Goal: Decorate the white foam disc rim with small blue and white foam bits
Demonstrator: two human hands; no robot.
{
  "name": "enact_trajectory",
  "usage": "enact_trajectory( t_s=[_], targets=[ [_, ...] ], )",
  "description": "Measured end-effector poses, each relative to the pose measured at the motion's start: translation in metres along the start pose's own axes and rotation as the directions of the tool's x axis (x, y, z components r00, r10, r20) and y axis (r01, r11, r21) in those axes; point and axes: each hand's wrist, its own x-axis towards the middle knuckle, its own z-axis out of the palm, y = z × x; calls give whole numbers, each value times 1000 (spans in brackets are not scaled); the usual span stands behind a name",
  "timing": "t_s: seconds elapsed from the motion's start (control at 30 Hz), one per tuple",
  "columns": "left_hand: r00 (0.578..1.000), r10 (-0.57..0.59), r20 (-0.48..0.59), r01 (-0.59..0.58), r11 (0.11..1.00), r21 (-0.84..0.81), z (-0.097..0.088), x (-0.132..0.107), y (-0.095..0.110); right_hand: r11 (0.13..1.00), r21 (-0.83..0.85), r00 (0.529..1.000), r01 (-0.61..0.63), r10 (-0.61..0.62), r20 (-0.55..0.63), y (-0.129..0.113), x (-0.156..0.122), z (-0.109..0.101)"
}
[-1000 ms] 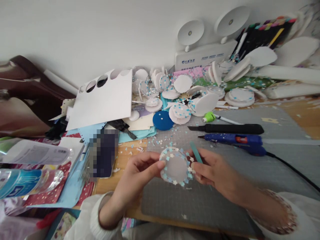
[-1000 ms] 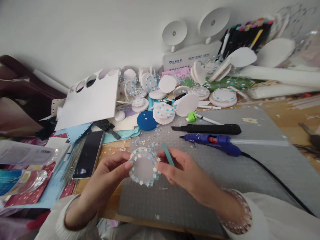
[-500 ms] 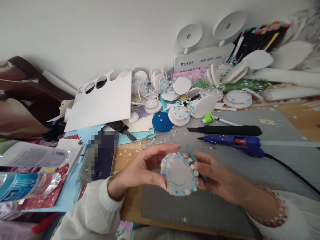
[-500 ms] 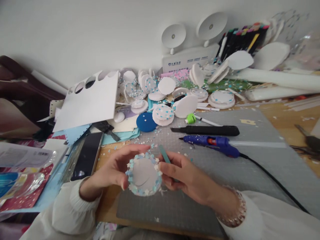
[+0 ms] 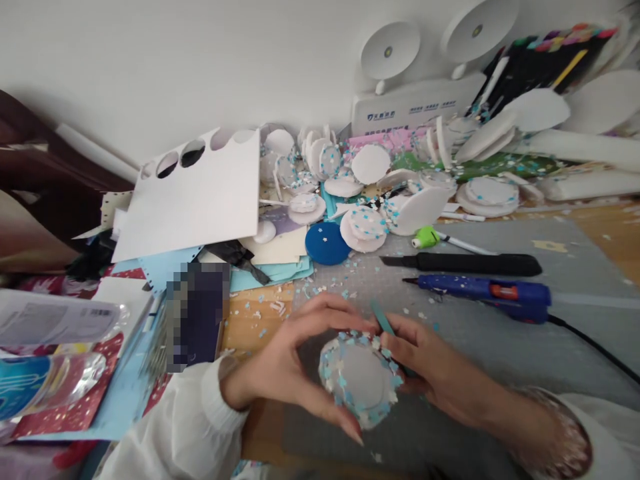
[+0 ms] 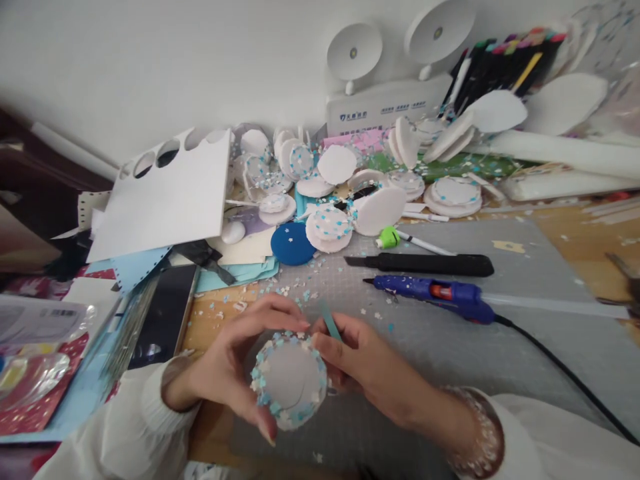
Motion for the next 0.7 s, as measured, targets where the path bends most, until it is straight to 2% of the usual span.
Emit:
enact_trajectory(
  t_s=[0.17, 0.23, 0.3, 0.33, 0.4, 0.47, 0.5, 0.53, 0.6, 0.67, 0.7],
  targets=[
    [999, 36, -39, -35, 998, 45, 4, -2, -2, 997, -65, 997, 34, -39, -72, 4, 0, 3],
    [997, 36, -75, -30, 997, 71, 4, -2, -3, 986, -131, 984, 101, -119, -136, 5, 1, 2],
    [992, 29, -124, -18, 995, 94, 4, -3, -4, 942, -253, 932, 220, -279, -230, 4, 1, -1],
    [988, 23, -150, -8, 995, 104, 5, -4, -5, 895, -337, 879, 292, -390, -273, 2, 0, -2],
    [980, 11, -200, 14, 992, 124, 5, -4, -7, 734, -521, 723, 435, -630, -284, -1, -4, -5],
    [970, -5, -244, 44, 987, 155, 6, -5, -8, 521, -671, 575, 527, -800, -170, -3, -9, -5],
    [965, -9, -260, 57, 983, 176, 7, -5, -8, 419, -720, 532, 553, -843, -82, -4, -12, -4],
    [962, -10, -272, 67, 977, 201, 8, -5, -8, 327, -753, 508, 571, -861, 12, -4, -14, -4],
    [961, -1, -276, 77, 961, 267, 9, -5, -8, 173, -787, 492, 592, -851, 183, -3, -19, -1],
    [963, 31, -269, 65, 938, 342, 10, -5, -7, 73, -799, 485, 597, -826, 287, 0, -20, 1],
    [962, 51, -268, 56, 925, 377, 11, -5, -7, 52, -804, 486, 592, -820, 304, 2, -20, 2]
  ],
)
